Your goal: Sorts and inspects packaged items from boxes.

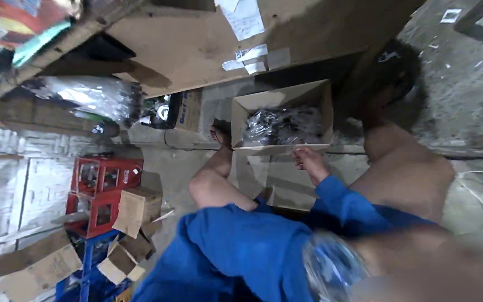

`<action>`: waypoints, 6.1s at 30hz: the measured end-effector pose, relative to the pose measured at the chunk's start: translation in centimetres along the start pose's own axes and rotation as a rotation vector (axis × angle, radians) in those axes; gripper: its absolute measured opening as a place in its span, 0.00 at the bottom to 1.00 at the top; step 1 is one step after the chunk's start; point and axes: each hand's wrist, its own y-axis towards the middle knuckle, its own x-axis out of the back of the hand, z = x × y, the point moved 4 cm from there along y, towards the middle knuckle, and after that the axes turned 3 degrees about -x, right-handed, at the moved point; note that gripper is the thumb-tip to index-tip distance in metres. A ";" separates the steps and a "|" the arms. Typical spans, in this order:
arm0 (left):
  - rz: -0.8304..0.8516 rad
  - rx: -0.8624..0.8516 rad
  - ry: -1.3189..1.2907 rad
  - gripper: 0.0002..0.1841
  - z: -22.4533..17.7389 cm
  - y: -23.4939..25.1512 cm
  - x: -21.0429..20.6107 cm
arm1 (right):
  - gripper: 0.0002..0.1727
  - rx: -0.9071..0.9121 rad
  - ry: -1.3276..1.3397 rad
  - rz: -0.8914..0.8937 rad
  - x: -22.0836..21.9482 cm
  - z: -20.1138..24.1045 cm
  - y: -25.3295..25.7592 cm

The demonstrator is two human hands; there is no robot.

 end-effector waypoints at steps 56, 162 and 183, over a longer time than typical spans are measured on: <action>-0.933 1.131 -1.593 0.20 27.8 -15.1 -24.6 | 0.23 0.219 -0.148 0.154 -2.8 -1.7 -3.0; -1.327 1.097 -1.705 0.07 29.0 -17.2 -26.0 | 0.15 0.290 -0.056 -0.195 1.3 0.2 -2.8; -0.868 1.392 -1.058 0.23 27.7 -16.5 -26.5 | 0.16 0.441 -0.607 -0.072 -0.8 2.0 -5.1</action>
